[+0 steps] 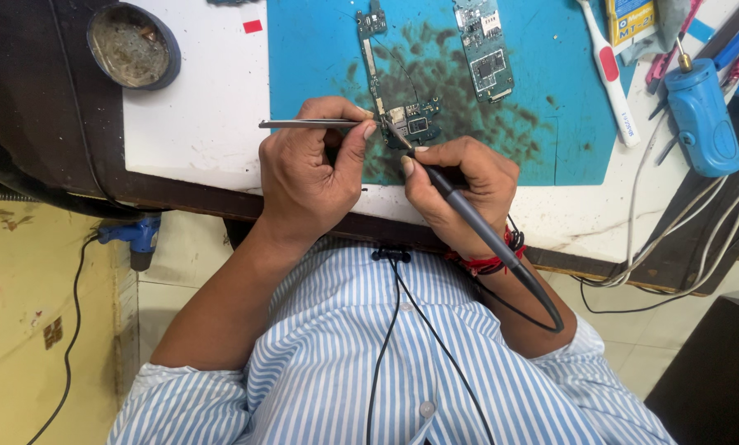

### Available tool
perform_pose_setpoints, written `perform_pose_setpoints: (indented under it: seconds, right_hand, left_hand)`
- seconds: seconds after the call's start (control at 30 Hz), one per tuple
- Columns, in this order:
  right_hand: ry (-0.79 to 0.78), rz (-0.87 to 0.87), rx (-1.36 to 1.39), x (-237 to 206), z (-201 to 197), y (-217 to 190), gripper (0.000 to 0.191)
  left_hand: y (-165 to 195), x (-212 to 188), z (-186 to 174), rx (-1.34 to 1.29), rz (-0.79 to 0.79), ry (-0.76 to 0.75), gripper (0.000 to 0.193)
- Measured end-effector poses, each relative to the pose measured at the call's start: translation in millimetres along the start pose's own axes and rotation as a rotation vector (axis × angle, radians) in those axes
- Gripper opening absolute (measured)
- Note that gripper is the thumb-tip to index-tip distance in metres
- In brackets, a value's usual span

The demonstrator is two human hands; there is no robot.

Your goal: The person solders components on a disassembled phone motherboard at a workbench, holding the board with tweezers in one hand and a soldering iron in the other. They reposition the board and continue soldering different points on the board throughout the episode.

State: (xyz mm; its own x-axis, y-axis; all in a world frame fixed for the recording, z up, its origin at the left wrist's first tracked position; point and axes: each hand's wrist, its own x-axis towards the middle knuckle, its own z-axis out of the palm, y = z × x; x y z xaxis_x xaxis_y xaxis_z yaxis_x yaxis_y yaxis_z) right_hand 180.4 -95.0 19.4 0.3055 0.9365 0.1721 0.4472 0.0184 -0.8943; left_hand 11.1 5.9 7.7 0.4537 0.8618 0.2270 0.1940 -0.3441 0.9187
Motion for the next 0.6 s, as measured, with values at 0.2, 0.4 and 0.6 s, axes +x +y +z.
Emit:
perform_pose_setpoints:
  seconds: [0.2, 0.4, 0.6]
  right_hand:
    - [0.018, 0.017, -0.019, -0.3, 1.2, -1.3, 0.012]
    - [0.019, 0.012, -0.02, 0.2, 1.4, -1.2, 0.013]
    - [0.031, 0.035, 0.003, -0.4, 2.8, -0.7, 0.013]
  left_hand:
    - [0.3, 0.4, -0.7, 0.013, -0.009, 0.0, 0.009]
    - [1.3, -0.1, -1.1, -0.006, -0.021, -0.003, 0.009]
    - [1.6, 0.3, -0.9, 0.014, -0.005, 0.003, 0.009]
